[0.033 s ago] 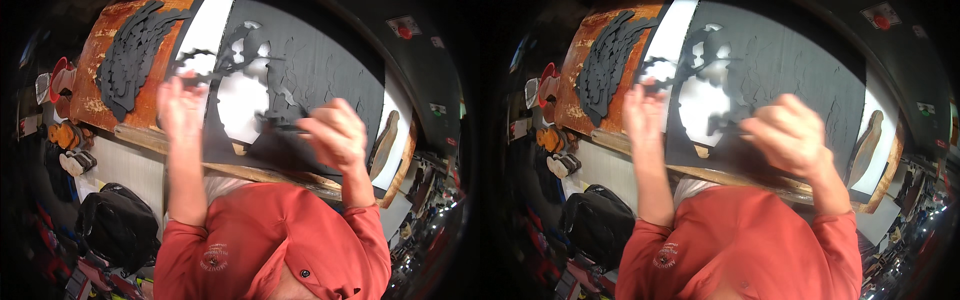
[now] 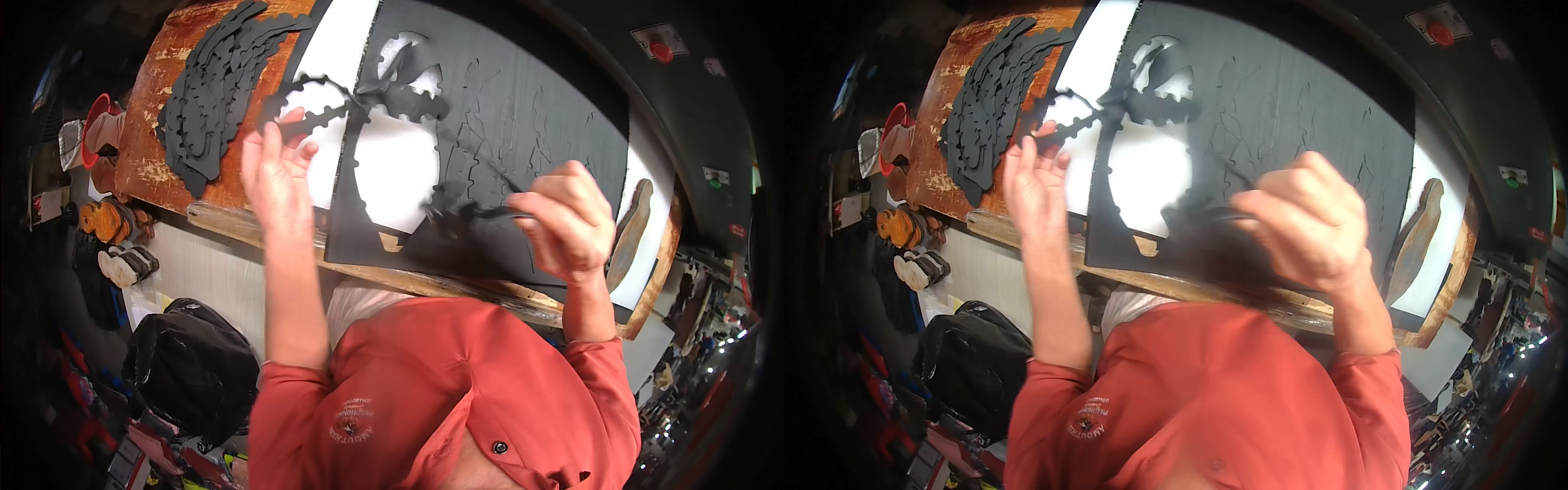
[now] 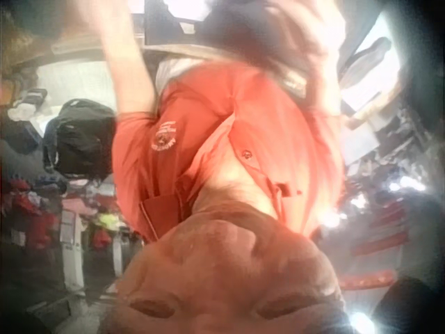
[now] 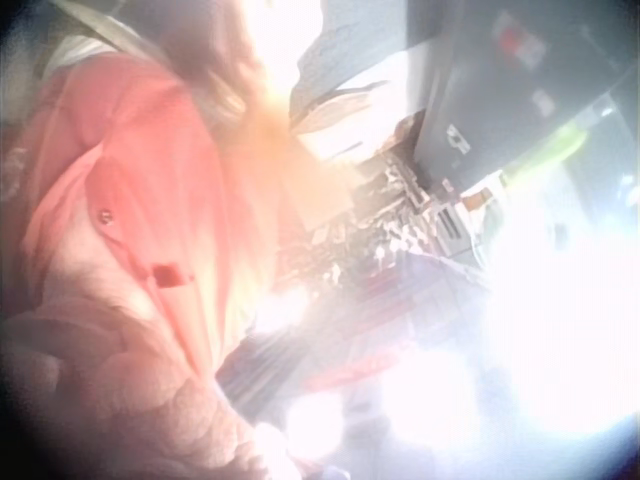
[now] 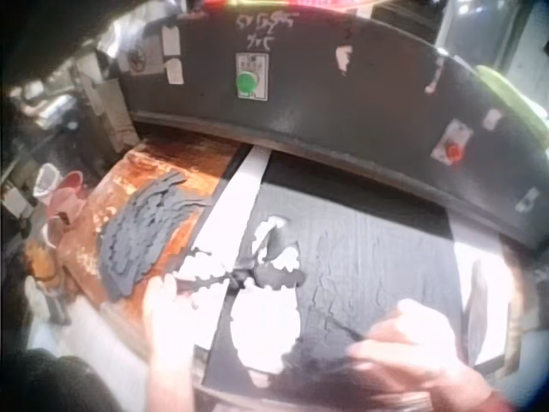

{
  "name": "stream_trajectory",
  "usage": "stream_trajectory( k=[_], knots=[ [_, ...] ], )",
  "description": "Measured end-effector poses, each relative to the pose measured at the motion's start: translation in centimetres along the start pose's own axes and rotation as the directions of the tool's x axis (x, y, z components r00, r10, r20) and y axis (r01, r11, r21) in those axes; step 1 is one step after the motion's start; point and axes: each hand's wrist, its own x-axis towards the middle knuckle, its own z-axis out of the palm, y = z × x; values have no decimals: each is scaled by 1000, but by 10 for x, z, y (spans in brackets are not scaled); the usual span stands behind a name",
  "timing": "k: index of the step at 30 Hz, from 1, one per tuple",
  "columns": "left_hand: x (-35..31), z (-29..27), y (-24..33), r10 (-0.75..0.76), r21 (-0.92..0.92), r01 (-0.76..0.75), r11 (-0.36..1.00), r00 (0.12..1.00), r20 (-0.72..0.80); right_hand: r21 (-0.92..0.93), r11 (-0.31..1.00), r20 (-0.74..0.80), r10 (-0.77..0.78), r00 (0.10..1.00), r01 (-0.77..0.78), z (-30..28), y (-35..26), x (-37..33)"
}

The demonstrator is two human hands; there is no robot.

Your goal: The person feeds a sheet of black rubber through a roller machine, then peels off cut-out shapes and scrap pieces by hand. They gather the pieces, place them into a black plastic bag, tie the bag, and affix a label.

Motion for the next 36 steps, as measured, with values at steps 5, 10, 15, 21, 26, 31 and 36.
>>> stream_trajectory(
  k=[5, 10, 15, 21, 26, 31, 36],
  knots=[
    [19, -36, -14, 36, 14, -43, 999, 941, 337, -14, 973, -28, 228, 973, -228, -13, 10, -25],
    [26, -48, -23, 0, 34, -5, 999, 988, 156, -200, 893, -91, 393, 915, -403, -54, 29, -40],
    [10, -32, -10, 381, 382, -369, 847, 923, 49, -248, 830, -206, 459, 864, -500, -61, 44, -46],
    [-28, 36, -9, 238, 234, -533, 813, 671, 702, -88, 958, -179, 254, 951, -272, -33, 44, -26],
    [-19, 100, -59, 177, 440, -683, 583, 635, 752, -221, 950, -202, 176, 964, -220, -37, 40, -21],
    [8, 135, -96, 302, 427, -867, 258, 492, 816, -328, 912, -175, 197, 965, -246, -41, 41, -46],
    [7, 131, -78, 219, 452, -620, 641, 712, 667, -469, 824, -270, 210, 940, -319, -60, 58, -59]
  ],
)
